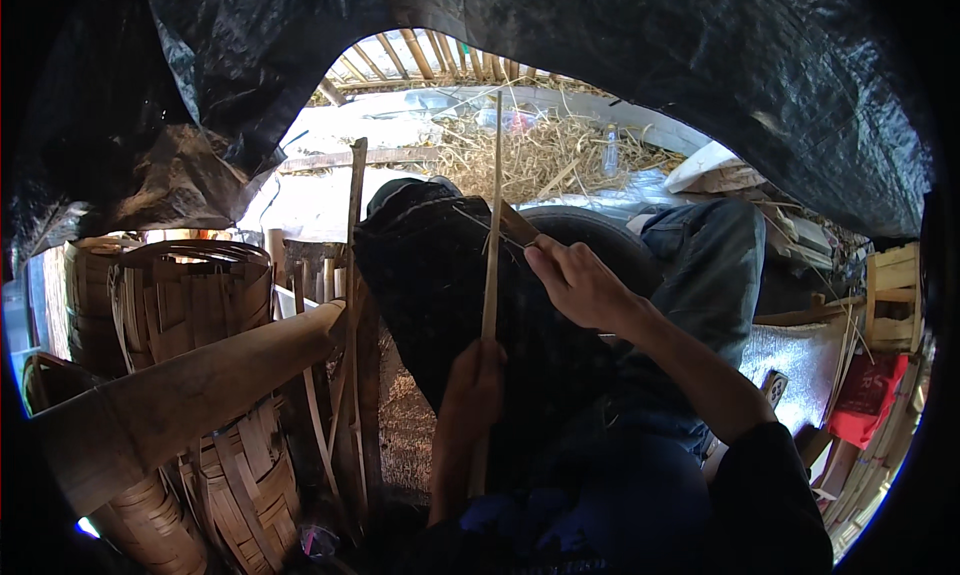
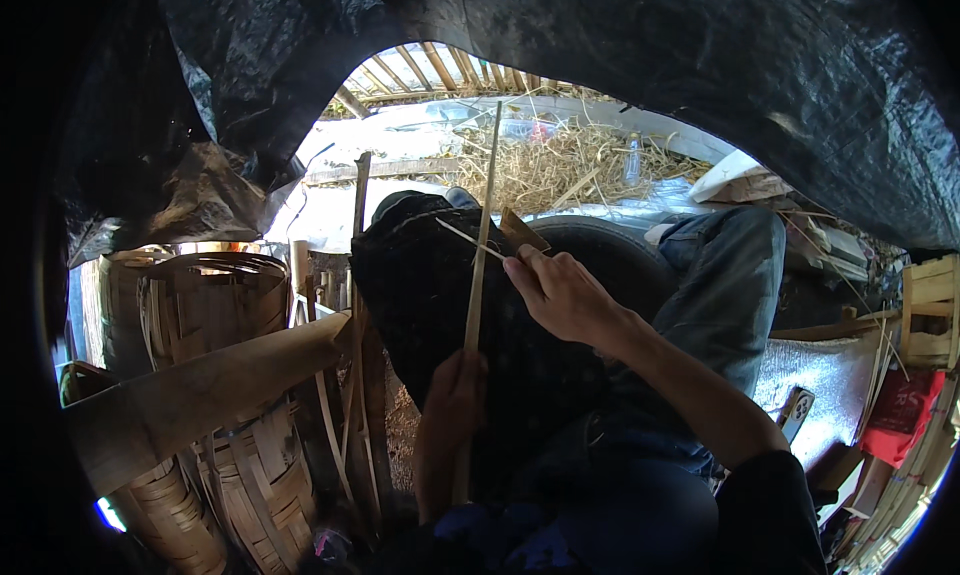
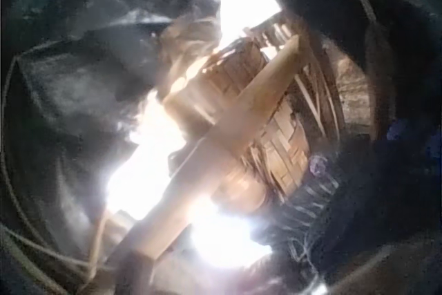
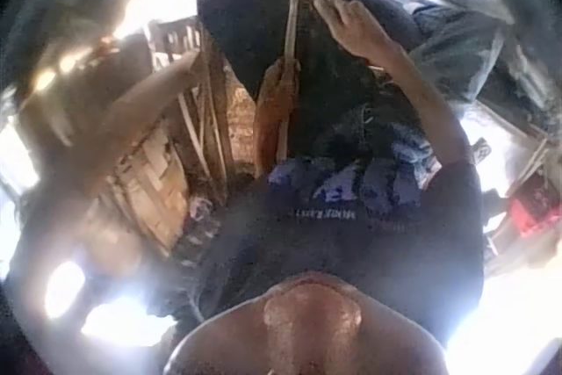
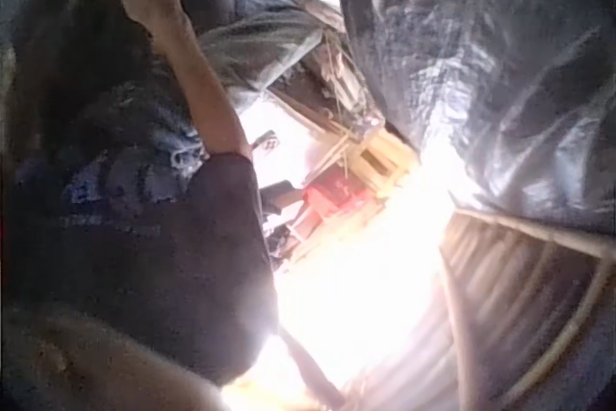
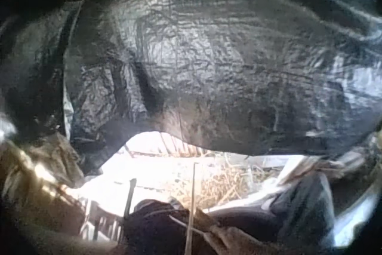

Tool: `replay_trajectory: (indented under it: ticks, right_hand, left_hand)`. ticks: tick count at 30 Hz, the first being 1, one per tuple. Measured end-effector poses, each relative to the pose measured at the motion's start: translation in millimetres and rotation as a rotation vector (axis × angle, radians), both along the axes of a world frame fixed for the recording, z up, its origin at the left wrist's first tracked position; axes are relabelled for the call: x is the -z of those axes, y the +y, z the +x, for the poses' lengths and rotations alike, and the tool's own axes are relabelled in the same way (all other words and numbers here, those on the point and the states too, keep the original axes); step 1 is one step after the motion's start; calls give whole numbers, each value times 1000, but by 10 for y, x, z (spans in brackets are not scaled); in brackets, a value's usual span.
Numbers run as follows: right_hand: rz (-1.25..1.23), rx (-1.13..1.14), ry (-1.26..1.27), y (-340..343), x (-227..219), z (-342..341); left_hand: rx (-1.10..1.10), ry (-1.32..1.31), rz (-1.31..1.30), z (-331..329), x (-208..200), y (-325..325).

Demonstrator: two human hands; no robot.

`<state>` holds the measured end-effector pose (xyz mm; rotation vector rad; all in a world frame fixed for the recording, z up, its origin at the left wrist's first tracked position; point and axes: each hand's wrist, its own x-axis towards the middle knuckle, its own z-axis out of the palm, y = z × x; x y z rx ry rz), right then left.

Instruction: The person holds a bamboo strip and scrapes along it using a knife.

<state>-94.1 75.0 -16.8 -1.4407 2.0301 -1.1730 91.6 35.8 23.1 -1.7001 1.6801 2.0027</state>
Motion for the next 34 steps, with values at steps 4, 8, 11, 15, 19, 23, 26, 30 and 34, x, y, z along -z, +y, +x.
replay_trajectory:
  ticks: [4, 8, 11, 15, 19, 23, 26, 30, 34]
  right_hand:
    - [-33, -82, 7, 76, -30, 23]
    - [219, -220, -95, 53, 79, 72]
    - [291, -224, -16, 33, 152, 138]
    - [348, -198, 36, -34, 192, 241]
    - [358, -194, 31, -103, 188, 303]
    - [379, -167, 121, -134, 163, 342]
    - [380, -129, 163, -154, 190, 352]
    - [243, -60, 149, -409, 256, 175]
    - [240, -67, -23, -421, 162, 35]
  left_hand:
    - [-257, 193, 333, 96, -91, -167]
    - [-361, 419, 577, 198, 16, -208]
    - [-388, 410, 586, 207, 37, -206]
    - [-423, 284, 531, 156, 5, -191]
    - [-426, 244, 474, 158, 12, -165]
    - [-421, 241, 461, 166, 23, -163]
    - [-416, 214, 418, 113, 6, -130]
    - [-402, 106, 382, -4, -43, 20]
    - [-343, 195, 426, 38, -35, -78]
